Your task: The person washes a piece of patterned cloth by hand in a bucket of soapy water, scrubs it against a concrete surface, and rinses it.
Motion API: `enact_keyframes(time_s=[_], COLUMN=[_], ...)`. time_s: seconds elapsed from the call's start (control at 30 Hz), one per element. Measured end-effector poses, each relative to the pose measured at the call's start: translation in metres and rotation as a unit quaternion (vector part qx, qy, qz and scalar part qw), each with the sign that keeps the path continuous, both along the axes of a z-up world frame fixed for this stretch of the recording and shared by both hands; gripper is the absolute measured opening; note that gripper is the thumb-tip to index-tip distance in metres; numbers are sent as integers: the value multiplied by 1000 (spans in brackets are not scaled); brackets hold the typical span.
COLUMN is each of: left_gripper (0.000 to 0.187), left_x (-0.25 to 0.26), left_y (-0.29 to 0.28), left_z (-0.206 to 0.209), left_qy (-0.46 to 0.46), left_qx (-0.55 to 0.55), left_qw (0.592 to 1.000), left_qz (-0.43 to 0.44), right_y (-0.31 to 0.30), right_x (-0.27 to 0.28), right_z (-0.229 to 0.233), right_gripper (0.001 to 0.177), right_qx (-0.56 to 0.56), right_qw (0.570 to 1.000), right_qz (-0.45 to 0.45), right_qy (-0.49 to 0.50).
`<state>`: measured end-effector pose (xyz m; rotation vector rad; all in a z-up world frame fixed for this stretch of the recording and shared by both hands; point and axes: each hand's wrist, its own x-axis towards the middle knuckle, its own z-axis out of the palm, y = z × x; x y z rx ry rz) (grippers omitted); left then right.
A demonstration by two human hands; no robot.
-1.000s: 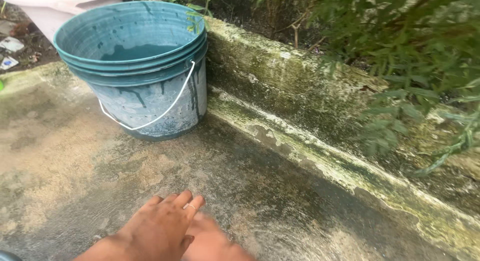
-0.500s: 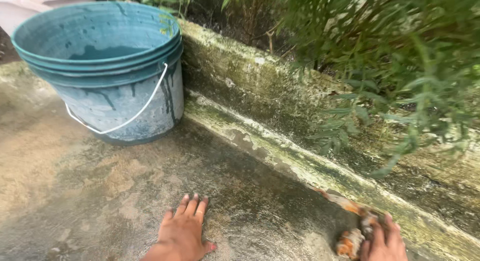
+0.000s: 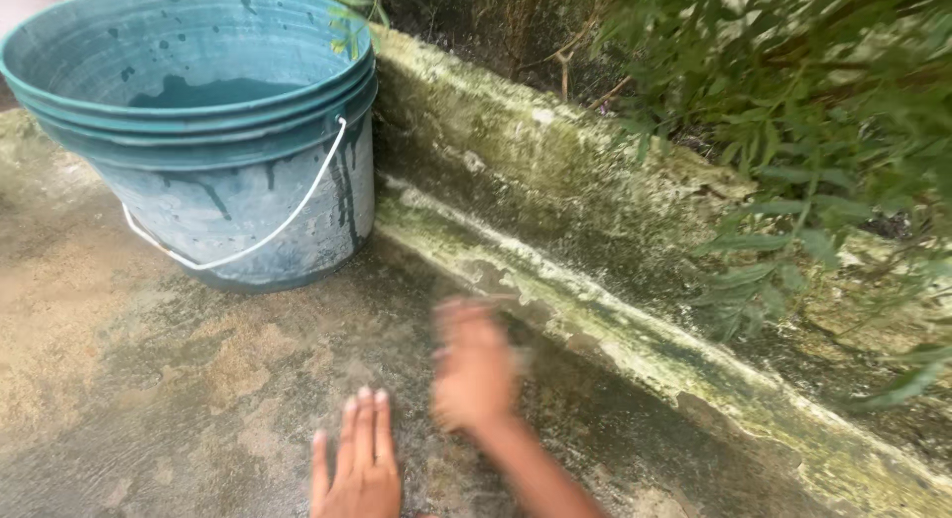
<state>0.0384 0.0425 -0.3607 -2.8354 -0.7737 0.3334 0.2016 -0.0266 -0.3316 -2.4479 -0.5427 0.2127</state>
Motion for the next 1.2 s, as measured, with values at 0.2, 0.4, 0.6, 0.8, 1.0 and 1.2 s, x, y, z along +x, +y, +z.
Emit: enact_keyframes(time_s=[0.2, 0.4, 0.6, 0.8, 1.0, 1.2], left_gripper=[84, 147, 144, 141, 142, 146], left_x=[-5, 7, 6, -4, -4, -3], left_y=[10, -14, -16, -18, -15, -14], left_z=[-31, 106, 123, 113, 119, 129], left_qy=[-163, 193, 162, 92, 97, 112], left_qx=[114, -182, -219, -240, -278, -284], left_qw=[979, 964, 962, 966, 954, 951], left_qz=[44, 14, 24, 33, 60, 56], right_y=[11, -91, -357, -440, -253, -30], right_x=[-32, 28, 47, 2, 48, 26], right_z=[51, 68, -35, -76, -28, 16], right_gripper=[63, 36, 59, 41, 49, 41], right_qx=[48, 178, -55, -178, -81, -24], right_qw=[940, 942, 971, 905, 949, 1000], right_qz=[288, -13, -71, -257, -246, -7], right_qy=[-179, 285, -222, -287, -178, 11])
